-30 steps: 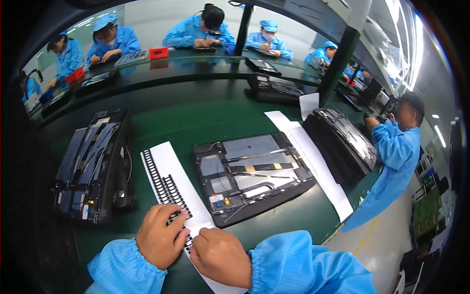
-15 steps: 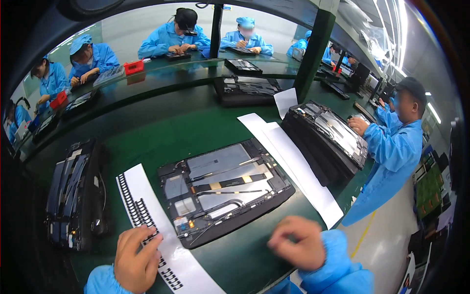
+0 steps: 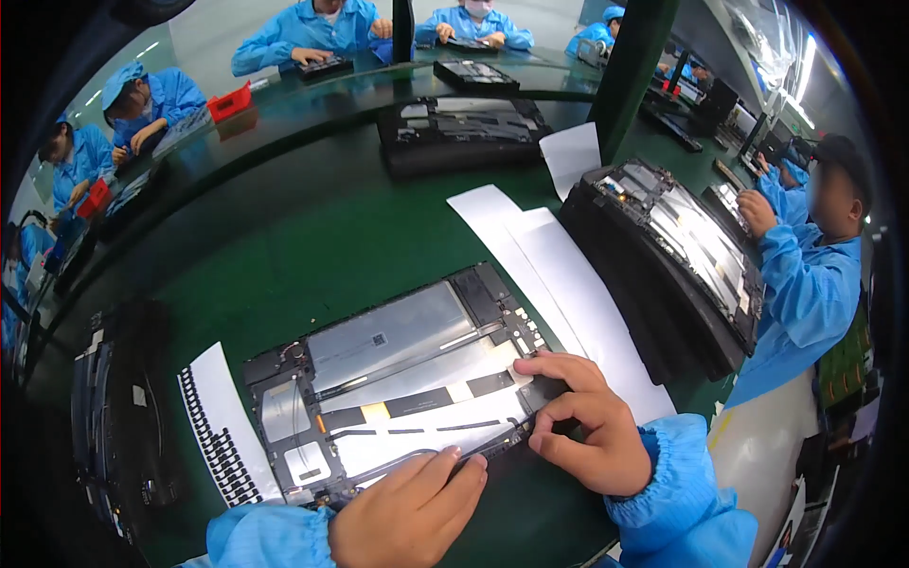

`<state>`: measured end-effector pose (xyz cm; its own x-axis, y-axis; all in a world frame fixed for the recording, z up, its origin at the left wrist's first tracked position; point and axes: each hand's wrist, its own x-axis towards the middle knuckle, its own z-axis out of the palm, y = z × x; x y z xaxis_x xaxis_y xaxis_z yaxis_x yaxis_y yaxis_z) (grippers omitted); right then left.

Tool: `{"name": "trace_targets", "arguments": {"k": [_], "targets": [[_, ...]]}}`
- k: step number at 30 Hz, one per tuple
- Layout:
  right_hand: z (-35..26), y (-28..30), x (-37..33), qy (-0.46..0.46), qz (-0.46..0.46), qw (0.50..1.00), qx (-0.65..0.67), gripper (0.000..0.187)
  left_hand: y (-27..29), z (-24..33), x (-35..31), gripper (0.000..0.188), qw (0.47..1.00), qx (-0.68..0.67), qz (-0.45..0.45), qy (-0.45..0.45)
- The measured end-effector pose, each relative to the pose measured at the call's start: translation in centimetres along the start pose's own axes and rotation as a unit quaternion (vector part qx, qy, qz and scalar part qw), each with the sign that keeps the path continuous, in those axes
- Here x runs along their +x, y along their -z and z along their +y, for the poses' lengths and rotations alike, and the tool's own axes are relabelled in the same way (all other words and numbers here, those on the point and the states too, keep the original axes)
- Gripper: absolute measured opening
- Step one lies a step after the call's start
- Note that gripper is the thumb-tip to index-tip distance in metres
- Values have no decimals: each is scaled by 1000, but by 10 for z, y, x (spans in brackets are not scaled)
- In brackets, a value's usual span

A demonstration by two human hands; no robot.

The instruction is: The person assembles internal components and ribbon cables into a tablet chassis, using tweezers to manipulate the small parts and adhesive tape to secure them.

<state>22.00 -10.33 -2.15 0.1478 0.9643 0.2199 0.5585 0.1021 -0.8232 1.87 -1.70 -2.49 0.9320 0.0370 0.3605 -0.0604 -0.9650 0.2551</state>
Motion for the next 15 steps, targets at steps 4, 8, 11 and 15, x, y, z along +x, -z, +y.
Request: {"name": "trace_targets", "arguments": {"k": [4,8,11,15], "targets": [[-2,0,2,-4,-4,1000,-9,6,0,3,1,33,996,13,85,4],[-5,0,1,-13,-4,999,-30,7,3,4,0,33,997,11,78,8],[-3,-1,1,-14,-6,999,-32,7,1,3,0,33,997,25,69,9],[-7,-1,1,-12,-6,999,-46,7,6,6,3,34,997,17,70,10]]}}
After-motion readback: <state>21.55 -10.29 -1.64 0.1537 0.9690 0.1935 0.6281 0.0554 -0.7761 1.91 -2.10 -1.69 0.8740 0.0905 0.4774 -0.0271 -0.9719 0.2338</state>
